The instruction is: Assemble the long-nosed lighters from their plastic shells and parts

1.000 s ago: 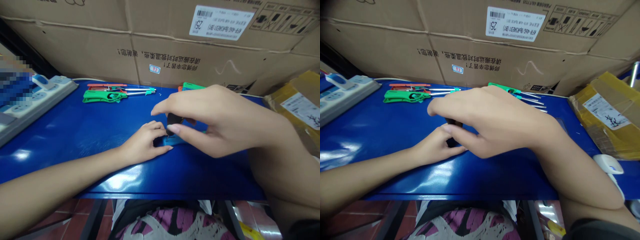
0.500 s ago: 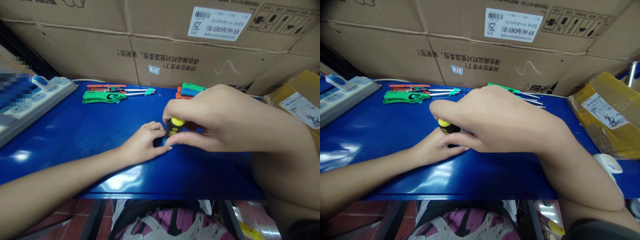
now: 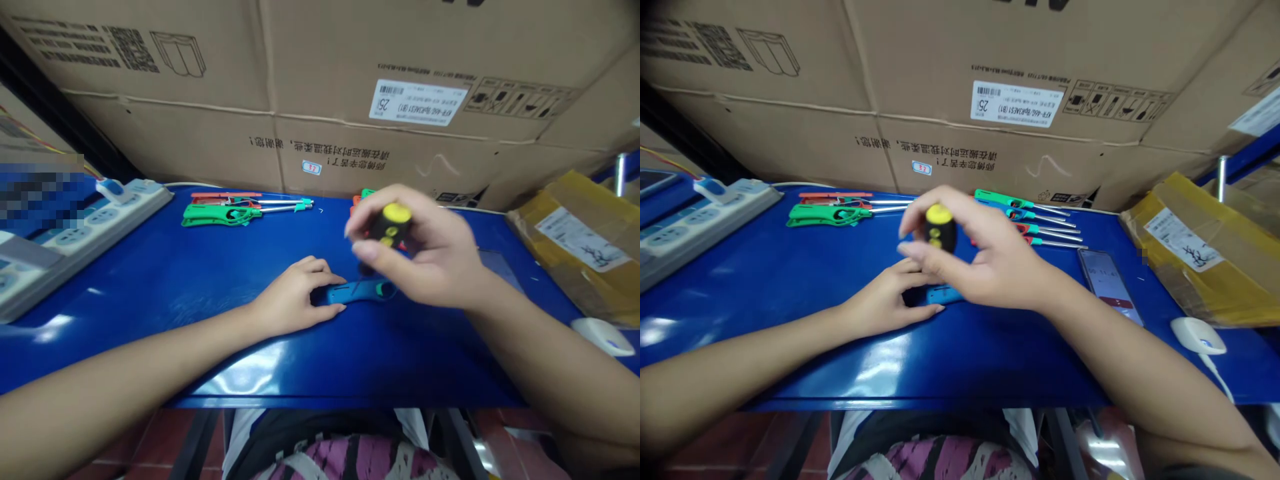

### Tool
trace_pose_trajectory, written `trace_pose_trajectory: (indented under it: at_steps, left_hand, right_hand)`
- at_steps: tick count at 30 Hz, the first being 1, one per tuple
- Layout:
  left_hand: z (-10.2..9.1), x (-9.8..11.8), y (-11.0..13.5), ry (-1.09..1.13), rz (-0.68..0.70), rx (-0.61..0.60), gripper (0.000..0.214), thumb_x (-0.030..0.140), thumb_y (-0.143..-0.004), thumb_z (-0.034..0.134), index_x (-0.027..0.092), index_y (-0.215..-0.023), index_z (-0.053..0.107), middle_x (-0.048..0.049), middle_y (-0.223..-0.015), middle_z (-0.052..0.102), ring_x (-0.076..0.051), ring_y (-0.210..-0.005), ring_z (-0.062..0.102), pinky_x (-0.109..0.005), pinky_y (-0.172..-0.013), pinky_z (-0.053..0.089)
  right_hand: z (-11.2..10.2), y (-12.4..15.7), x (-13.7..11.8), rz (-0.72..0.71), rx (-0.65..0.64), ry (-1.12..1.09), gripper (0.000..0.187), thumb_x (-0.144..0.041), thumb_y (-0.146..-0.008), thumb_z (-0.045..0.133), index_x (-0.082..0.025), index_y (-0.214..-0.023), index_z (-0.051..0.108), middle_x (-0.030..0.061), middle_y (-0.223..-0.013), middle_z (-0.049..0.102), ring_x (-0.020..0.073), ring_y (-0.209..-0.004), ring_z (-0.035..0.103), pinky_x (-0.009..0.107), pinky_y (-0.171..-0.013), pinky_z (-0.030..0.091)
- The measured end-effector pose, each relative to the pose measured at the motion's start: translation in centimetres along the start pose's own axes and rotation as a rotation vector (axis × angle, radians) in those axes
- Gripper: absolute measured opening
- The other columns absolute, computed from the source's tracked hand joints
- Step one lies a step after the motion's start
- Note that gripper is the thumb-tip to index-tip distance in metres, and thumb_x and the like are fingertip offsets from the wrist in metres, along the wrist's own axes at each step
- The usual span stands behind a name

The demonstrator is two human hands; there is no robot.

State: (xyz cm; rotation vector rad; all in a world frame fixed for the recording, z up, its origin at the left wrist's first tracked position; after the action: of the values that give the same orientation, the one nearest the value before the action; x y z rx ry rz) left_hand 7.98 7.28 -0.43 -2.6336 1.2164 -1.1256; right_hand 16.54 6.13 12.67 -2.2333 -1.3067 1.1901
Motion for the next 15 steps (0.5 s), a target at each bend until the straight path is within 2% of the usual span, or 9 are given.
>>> trace_pose_trajectory:
  at_steps: [1,3,5,6,8,9,11,15]
  left_hand:
    - [0.0,0.1,0.0,-0.007,0.002,-0.008,0.034,0.034,-0.086,0.075,0.019,-0.116,0.073,-0.0062,-0.099,0.068,-0.022,-0.093,0.062,-0.04,-0.09,0.052]
    - [0.0,0.1,0.0,-0.025,0.0,-0.018,0.033,0.032,-0.086,0.074,0.019,-0.117,0.073,-0.0065,-0.099,0.068,-0.022,-0.093,0.061,-0.039,-0.09,0.051]
    - [-0.1,0.1,0.0,-0.044,-0.002,-0.015,0.033,0.032,-0.087,0.073,0.018,-0.116,0.073,-0.0069,-0.099,0.068,-0.023,-0.093,0.061,-0.039,-0.089,0.051]
    - [-0.2,0.0,0.0,-0.052,-0.004,-0.011,0.033,0.031,-0.087,0.072,0.018,-0.117,0.073,-0.007,-0.099,0.069,-0.023,-0.093,0.061,-0.039,-0.089,0.051]
    - [-0.5,-0.2,-0.1,-0.064,-0.011,0.0,0.034,0.031,-0.087,0.073,0.017,-0.118,0.073,-0.007,-0.1,0.07,-0.023,-0.094,0.062,-0.04,-0.09,0.051]
    - [-0.6,-0.3,-0.1,-0.071,-0.016,0.006,0.035,0.031,-0.086,0.073,0.017,-0.118,0.073,-0.007,-0.1,0.07,-0.023,-0.095,0.062,-0.04,-0.09,0.051]
    - [-0.8,-0.7,-0.2,-0.082,-0.027,0.019,0.035,0.031,-0.087,0.073,0.017,-0.118,0.072,-0.0072,-0.102,0.071,-0.023,-0.096,0.063,-0.04,-0.091,0.051]
    - [-1.1,-1.2,-0.2,-0.084,-0.05,0.048,0.034,0.034,-0.087,0.073,0.019,-0.118,0.071,-0.0071,-0.106,0.073,-0.023,-0.099,0.064,-0.039,-0.091,0.053]
  right_hand:
    - [-1.0,0.4,0.4,0.048,0.068,0.056,0.011,-0.026,-0.098,0.057,-0.021,-0.107,0.059,0.0038,-0.102,0.067,0.0164,-0.088,0.064,0.03,-0.079,0.05]
    - [-1.0,1.3,1.0,0.082,0.016,0.171,0.012,-0.019,-0.096,0.054,-0.021,-0.107,0.059,0.0048,-0.103,0.067,0.0187,-0.091,0.064,0.032,-0.079,0.05]
    - [1.0,2.7,2.3,0.123,-0.218,0.361,0.019,-0.015,-0.091,0.054,-0.02,-0.108,0.062,0.0069,-0.107,0.067,0.0214,-0.096,0.064,0.033,-0.082,0.049]
    - [2.1,3.8,3.5,0.178,-0.349,0.463,0.02,-0.017,-0.091,0.054,-0.02,-0.109,0.064,0.008,-0.11,0.065,0.0209,-0.09,0.064,0.032,-0.075,0.048]
    - [4.0,6.1,5.8,0.283,-0.56,0.548,0.033,-0.032,-0.091,0.062,-0.02,-0.121,0.064,0.0101,-0.118,0.063,0.0212,-0.083,0.066,0.031,-0.062,0.044]
    - [4.5,7.0,6.6,0.315,-0.608,0.559,0.043,-0.039,-0.089,0.066,-0.019,-0.127,0.061,0.0107,-0.119,0.063,0.0219,-0.083,0.066,0.031,-0.06,0.042]
    - [4.9,7.8,7.6,0.347,-0.614,0.585,0.041,-0.04,-0.093,0.062,-0.02,-0.128,0.06,0.0104,-0.121,0.063,0.0221,-0.084,0.067,0.03,-0.059,0.04]
    - [4.8,8.0,8.3,0.368,-0.592,0.582,0.027,-0.036,-0.097,0.058,-0.019,-0.118,0.062,0.008,-0.117,0.066,0.0206,-0.083,0.068,0.03,-0.058,0.038]
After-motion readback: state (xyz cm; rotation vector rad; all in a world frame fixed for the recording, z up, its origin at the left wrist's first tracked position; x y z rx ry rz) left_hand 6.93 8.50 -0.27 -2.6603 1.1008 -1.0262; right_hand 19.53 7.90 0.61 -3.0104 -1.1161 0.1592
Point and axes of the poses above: each hand's wrist, its own y-axis away from the middle knuckle, its own z-axis out of the palm, x = y × z, the point moved 10 cm from there along -y, towards the middle knuckle
